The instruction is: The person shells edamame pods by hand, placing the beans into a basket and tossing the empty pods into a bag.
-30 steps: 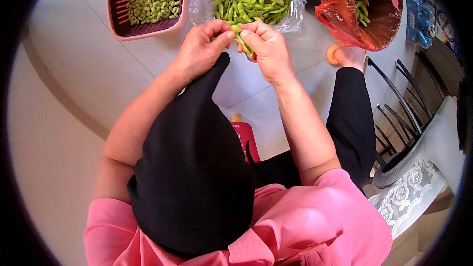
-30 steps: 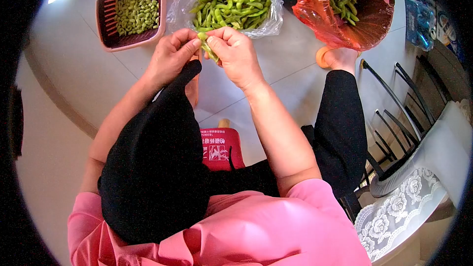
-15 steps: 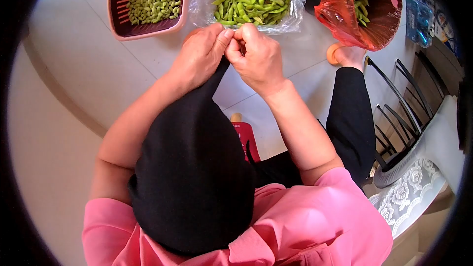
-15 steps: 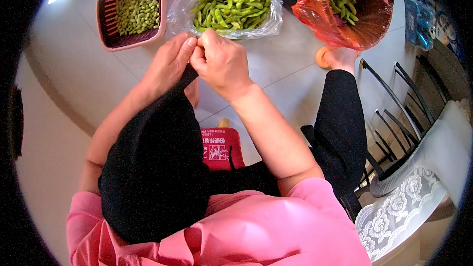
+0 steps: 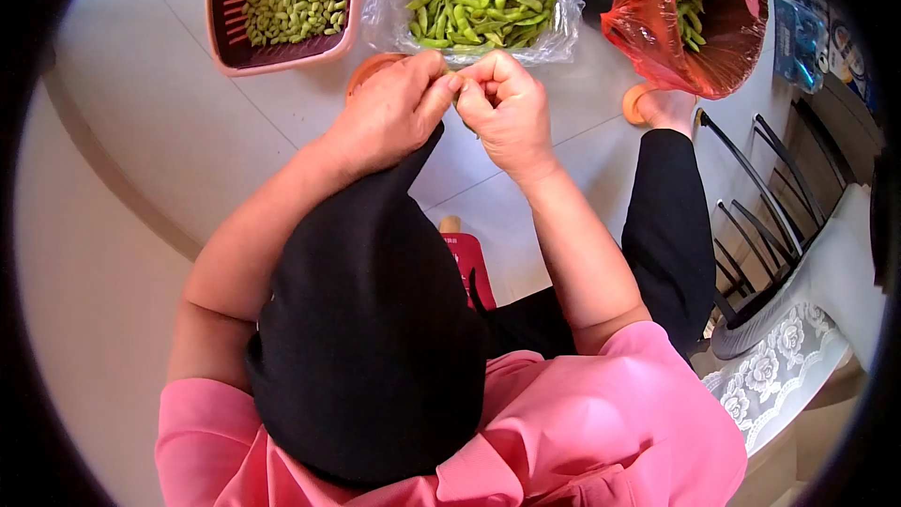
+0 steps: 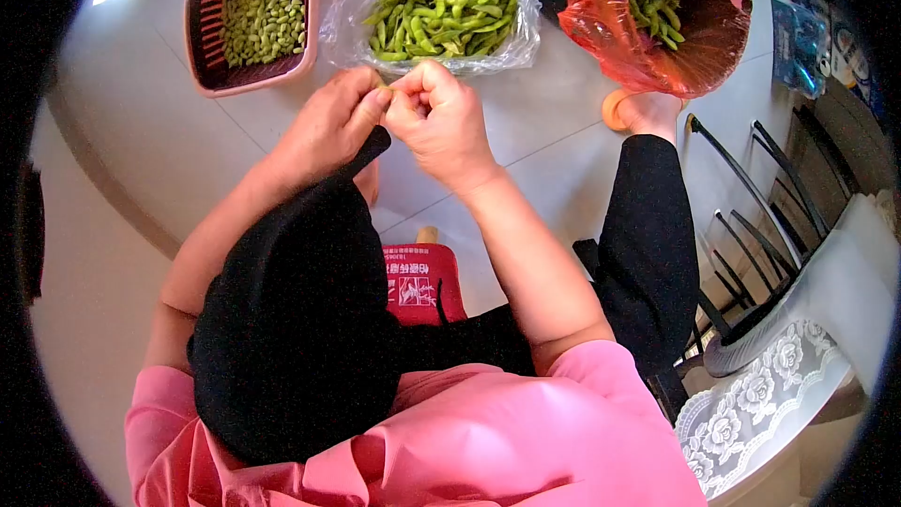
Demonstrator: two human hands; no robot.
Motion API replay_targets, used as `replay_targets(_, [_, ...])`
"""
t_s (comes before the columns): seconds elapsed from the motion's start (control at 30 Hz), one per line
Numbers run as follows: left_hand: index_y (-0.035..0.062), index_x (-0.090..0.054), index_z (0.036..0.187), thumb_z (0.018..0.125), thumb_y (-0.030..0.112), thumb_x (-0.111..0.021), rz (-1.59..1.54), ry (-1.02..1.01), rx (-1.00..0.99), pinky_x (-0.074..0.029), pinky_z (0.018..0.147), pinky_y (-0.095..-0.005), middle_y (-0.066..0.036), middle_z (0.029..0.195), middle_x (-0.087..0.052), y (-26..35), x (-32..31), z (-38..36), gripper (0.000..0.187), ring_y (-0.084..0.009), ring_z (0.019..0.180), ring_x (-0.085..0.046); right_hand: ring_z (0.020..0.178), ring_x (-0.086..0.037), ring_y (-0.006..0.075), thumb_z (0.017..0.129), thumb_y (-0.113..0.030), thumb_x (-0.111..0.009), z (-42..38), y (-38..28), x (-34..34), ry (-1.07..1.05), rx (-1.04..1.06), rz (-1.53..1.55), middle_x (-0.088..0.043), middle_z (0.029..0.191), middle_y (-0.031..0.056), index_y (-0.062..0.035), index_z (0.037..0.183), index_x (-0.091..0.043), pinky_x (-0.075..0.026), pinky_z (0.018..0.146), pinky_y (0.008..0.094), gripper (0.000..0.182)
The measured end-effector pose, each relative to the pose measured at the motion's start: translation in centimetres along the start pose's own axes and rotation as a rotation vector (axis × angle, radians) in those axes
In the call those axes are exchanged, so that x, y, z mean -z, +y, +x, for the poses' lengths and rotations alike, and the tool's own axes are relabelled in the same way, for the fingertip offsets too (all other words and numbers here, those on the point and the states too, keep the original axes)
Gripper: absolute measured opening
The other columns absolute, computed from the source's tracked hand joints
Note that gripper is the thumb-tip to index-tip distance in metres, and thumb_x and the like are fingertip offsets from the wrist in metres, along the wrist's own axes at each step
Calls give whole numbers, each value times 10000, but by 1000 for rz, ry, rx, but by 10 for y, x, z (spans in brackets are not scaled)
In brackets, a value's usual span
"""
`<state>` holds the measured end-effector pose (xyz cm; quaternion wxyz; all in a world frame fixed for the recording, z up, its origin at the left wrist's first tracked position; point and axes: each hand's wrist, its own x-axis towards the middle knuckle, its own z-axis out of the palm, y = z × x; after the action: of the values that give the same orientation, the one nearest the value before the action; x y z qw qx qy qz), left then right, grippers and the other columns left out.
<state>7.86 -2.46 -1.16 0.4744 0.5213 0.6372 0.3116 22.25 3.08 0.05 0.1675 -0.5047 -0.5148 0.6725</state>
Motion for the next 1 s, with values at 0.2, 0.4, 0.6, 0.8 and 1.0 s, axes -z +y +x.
replay_targets(0.2, [-12,-518,744,824,223,-517,-115,-42,76,-413,582,-375,-170,644,-540,-2,0,0,248,-275,622,-531,554,-438,8,797,-16,-589,2,10,6,-71,120,-117,-525,615,-23,-7,779,-527,-381,470,193,66])
replay_targets(0.4, [-5,-528,779,844,206,-497,-143,-66,120,-412,563,-338,-100,638,-534,-8,-4,-2,223,-197,593,-511,541,-415,4,829,-53,-576,10,7,13,-193,-199,148,-514,635,-43,-20,812,-536,-334,455,179,55])
replay_targets(0.6, [88,-505,822,876,190,-502,-1027,-127,468,-266,466,-157,48,654,-429,-15,-3,-2,116,-12,542,-347,623,-458,9,847,-89,-587,9,11,6,-127,-189,320,-555,740,-23,-16,891,-545,-372,530,172,95])
replay_targets(0.8, [74,-505,825,892,183,-485,-941,-116,473,-292,467,-170,42,663,-438,-9,-1,0,130,-25,548,-369,659,-505,21,849,-89,-581,8,12,1,-95,22,102,-596,774,-25,-18,961,-585,-421,575,183,133])
replay_targets(1.0, [35,-549,885,900,133,-440,-942,-160,404,-374,493,-176,-18,755,-552,-14,-4,-2,147,-57,611,-491,603,-513,38,843,-41,-546,8,15,0,-36,129,-48,-612,695,-4,-10,974,-597,-438,543,204,144])
